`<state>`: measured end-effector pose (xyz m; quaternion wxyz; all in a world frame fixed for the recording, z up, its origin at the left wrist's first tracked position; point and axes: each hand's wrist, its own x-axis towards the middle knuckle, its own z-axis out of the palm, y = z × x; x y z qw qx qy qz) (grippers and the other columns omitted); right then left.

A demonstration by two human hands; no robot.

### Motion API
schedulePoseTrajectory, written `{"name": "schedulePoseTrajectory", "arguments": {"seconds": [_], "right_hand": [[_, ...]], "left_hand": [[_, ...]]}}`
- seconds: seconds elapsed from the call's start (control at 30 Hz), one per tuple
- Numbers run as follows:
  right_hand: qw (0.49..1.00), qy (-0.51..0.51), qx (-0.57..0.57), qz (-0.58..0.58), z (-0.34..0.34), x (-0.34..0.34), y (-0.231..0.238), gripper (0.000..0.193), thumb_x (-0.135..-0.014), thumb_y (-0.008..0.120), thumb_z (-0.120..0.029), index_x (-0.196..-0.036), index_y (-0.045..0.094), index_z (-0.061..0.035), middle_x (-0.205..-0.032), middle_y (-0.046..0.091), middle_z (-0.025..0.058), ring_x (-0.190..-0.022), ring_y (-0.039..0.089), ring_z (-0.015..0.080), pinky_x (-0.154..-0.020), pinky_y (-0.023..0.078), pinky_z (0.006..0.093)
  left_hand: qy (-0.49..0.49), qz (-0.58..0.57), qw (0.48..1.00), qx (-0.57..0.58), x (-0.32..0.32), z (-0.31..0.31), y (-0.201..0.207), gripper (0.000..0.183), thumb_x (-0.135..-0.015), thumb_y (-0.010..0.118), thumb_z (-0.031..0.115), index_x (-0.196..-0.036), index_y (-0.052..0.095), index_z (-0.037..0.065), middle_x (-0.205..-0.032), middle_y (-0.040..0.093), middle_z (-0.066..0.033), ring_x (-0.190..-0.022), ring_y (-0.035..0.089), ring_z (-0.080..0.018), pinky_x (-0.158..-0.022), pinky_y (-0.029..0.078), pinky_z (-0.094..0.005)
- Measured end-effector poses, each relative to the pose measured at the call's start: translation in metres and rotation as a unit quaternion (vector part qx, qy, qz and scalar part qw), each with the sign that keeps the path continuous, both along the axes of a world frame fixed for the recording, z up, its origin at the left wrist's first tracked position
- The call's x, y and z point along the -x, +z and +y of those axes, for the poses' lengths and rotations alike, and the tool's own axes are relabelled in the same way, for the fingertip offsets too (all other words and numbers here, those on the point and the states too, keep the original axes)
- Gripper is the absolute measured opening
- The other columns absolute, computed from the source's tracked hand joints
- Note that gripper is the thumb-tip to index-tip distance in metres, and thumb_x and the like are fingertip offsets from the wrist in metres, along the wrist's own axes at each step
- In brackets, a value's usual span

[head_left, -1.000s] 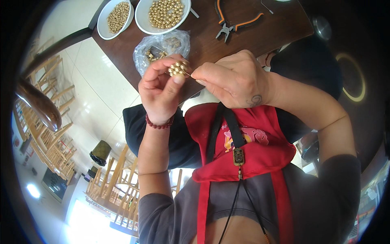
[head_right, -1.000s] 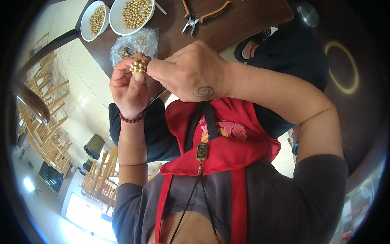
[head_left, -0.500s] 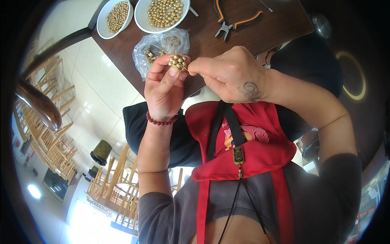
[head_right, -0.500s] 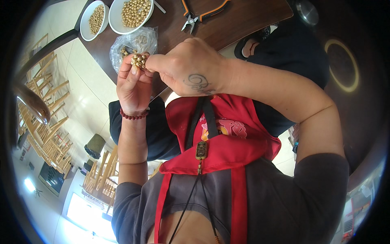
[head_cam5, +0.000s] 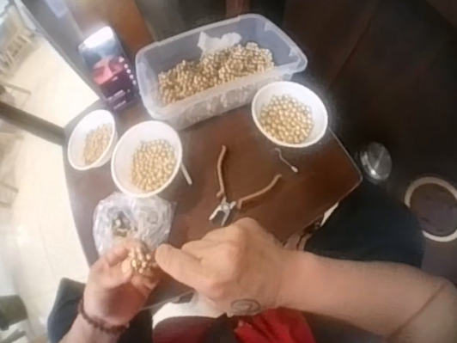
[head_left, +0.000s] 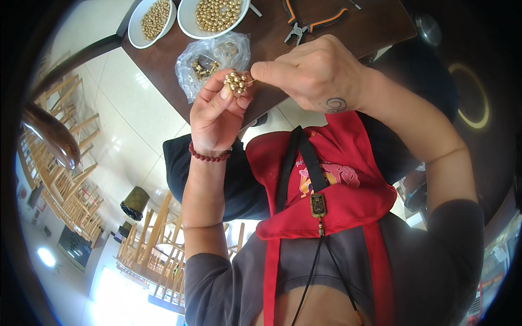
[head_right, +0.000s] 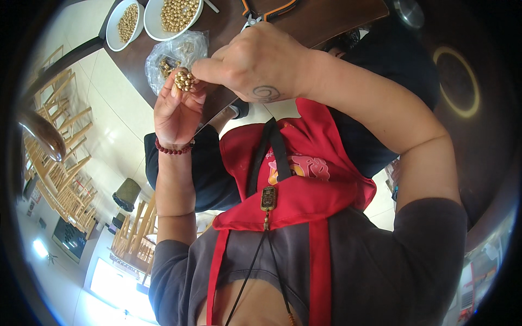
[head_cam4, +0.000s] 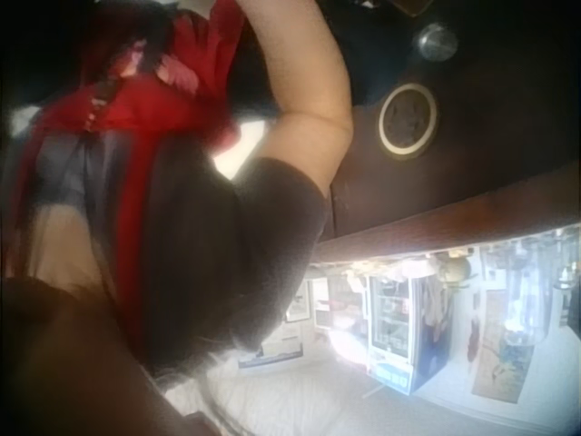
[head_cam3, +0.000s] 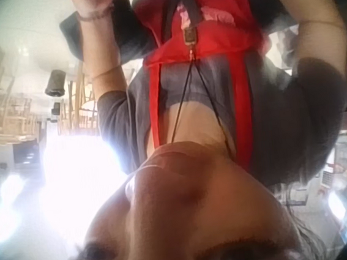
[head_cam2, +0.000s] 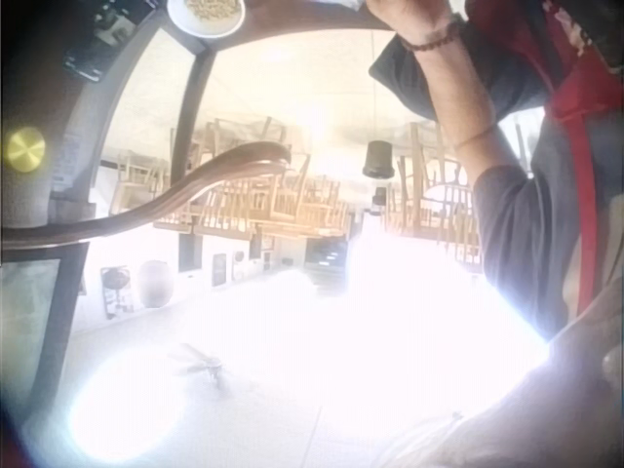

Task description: The person strings gold-colored beads together using a thin wire to form a cluster. They pick beads from several small bowls and a larger container on a wooden table, occasionally moving a pair of pliers to manage the structure.

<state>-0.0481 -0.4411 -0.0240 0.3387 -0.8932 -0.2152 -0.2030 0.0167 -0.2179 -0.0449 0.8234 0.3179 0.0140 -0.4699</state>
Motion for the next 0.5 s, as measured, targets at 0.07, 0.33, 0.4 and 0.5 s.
{"name": "schedulePoseTrajectory", "arguments": {"seconds": [0.07, 0.33, 0.4, 0.5], "right_hand": [[0.999, 0.030, -0.019, 0.006, 0.0012, 0.0015, -0.0002, 0.011, -0.073, 0.060, -0.009, -0.084, 0.060, -0.0099, -0.058, 0.058, 0.0065, -0.053, 0.062, 0.0246, -0.046, 0.047, 0.0343], [0.999, 0.032, -0.016, 0.026, -0.0070, -0.0035, -0.0030, 0.026, -0.070, 0.064, -0.001, -0.095, 0.063, -0.0058, -0.065, 0.061, 0.0075, -0.057, 0.062, 0.0245, -0.048, 0.047, 0.0328], [0.999, 0.018, -0.018, 0.023, -0.0079, -0.0039, -0.0045, 0.025, -0.070, 0.064, -0.001, -0.094, 0.062, -0.0062, -0.065, 0.060, 0.0077, -0.056, 0.062, 0.0246, -0.048, 0.047, 0.0328], [1.000, -0.001, -0.023, 0.002, -0.0052, -0.0060, -0.0026, 0.010, -0.073, 0.061, -0.007, -0.083, 0.059, -0.0100, -0.061, 0.059, 0.0058, -0.057, 0.063, 0.0255, -0.050, 0.049, 0.0362]], "left_hand": [[0.017, 0.000, 0.999, -0.027, -0.0005, -0.0016, 0.0030, 0.030, -0.090, 0.061, 0.007, -0.119, 0.056, -0.001, -0.114, 0.062, -0.0157, -0.100, 0.060, -0.0203, -0.089, 0.048, -0.0310], [0.020, -0.008, 1.000, -0.002, 0.0009, -0.0019, -0.0008, 0.031, -0.089, 0.063, 0.010, -0.118, 0.056, 0.000, -0.114, 0.062, -0.0161, -0.102, 0.058, -0.0215, -0.090, 0.047, -0.0318], [0.002, -0.013, 1.000, 0.008, 0.0001, -0.0027, 0.0000, 0.032, -0.089, 0.064, 0.011, -0.117, 0.057, 0.000, -0.113, 0.061, -0.0165, -0.101, 0.058, -0.0215, -0.089, 0.047, -0.0315], [-0.049, -0.016, 0.998, 0.040, -0.0013, -0.0011, -0.0008, 0.033, -0.087, 0.066, 0.013, -0.116, 0.057, 0.001, -0.112, 0.061, -0.0173, -0.100, 0.058, -0.0216, -0.086, 0.047, -0.0304]]}}
